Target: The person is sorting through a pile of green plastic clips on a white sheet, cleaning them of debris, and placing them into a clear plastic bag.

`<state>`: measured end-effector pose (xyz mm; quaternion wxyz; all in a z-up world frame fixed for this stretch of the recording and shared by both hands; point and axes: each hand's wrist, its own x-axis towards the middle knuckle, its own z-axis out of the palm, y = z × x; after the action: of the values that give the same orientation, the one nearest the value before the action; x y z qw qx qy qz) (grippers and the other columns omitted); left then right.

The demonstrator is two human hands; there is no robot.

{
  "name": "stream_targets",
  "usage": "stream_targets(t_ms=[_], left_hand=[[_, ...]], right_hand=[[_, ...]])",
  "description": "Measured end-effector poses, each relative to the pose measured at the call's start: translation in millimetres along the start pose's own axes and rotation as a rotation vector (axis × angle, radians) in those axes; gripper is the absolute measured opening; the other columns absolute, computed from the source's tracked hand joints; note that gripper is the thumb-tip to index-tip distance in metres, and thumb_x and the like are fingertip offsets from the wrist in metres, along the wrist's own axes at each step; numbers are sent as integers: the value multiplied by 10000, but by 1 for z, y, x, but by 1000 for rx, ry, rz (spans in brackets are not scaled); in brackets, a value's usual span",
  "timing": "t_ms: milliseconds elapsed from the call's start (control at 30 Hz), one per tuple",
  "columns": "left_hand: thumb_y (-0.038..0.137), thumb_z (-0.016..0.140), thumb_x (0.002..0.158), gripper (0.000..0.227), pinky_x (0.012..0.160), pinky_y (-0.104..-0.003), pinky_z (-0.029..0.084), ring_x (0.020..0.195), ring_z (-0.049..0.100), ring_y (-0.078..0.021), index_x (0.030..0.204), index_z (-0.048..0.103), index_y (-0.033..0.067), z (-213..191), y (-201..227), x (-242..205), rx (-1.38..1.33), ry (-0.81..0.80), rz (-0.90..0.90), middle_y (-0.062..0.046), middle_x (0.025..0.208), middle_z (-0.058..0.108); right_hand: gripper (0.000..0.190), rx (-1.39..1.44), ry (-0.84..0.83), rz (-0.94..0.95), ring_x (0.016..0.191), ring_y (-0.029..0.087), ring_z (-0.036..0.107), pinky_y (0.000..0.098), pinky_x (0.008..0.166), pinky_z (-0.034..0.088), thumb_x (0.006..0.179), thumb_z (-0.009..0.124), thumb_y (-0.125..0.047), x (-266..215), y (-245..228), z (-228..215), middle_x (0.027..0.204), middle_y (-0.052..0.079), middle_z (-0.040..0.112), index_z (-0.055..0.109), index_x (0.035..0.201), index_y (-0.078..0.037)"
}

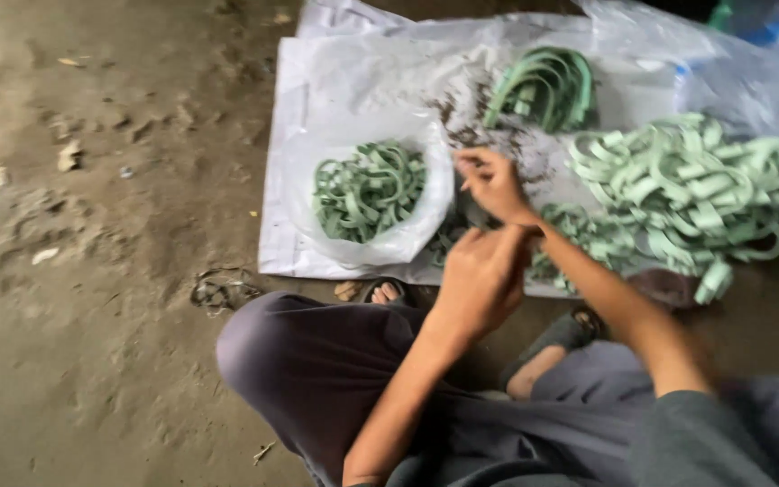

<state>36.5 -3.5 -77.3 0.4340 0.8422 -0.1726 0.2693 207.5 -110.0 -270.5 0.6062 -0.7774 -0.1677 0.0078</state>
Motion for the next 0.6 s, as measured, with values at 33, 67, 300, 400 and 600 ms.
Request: stream_targets(t_ms=[33,67,300,400,600], left_hand=[[17,601,862,122,661,-388,507,640,658,-291,958,590,92,-6,-3,0,-34,-21,2,-61,679,615],[-19,601,863,244,675,-423,519,668,652,-321,1083,606,87,-11,-6,-1,12,-1,-32,-87,763,655],[-12,630,989,297,738,-398,545,749,692,-304,1276,600,62,-42,-18,11,-7,188,-225,-81,965,756],[44,712,988,280,569,-322,513,554,538,-225,1252,618,58,-39,-21,16,-119,237,-331,-84,812,735],[118,768,964,239,522,-308,478,460,494,-175,1173,666,63,-18,-41,12,-115,276,-366,-26,587,579]], right_hand=[[198,-18,27,24,621,254,716,318,531,584,1019,669,-92,-6,8,-31,1050,184,710,713,1195,-11],[169,-100,79,25,609,240,697,311,525,567,1025,645,-59,-14,14,-63,986,187,711,717,1170,-10],[202,-683,29,360,970,428,706,510,862,553,930,662,-63,-118,67,-194,978,184,750,781,1093,-72],[277,-836,-8,326,1045,390,690,500,947,526,900,707,-83,-128,65,-176,1080,150,741,772,1168,-104],[286,-887,-115,473,1070,377,689,486,845,579,941,720,-195,-147,96,-144,1075,169,739,752,1167,-23]])
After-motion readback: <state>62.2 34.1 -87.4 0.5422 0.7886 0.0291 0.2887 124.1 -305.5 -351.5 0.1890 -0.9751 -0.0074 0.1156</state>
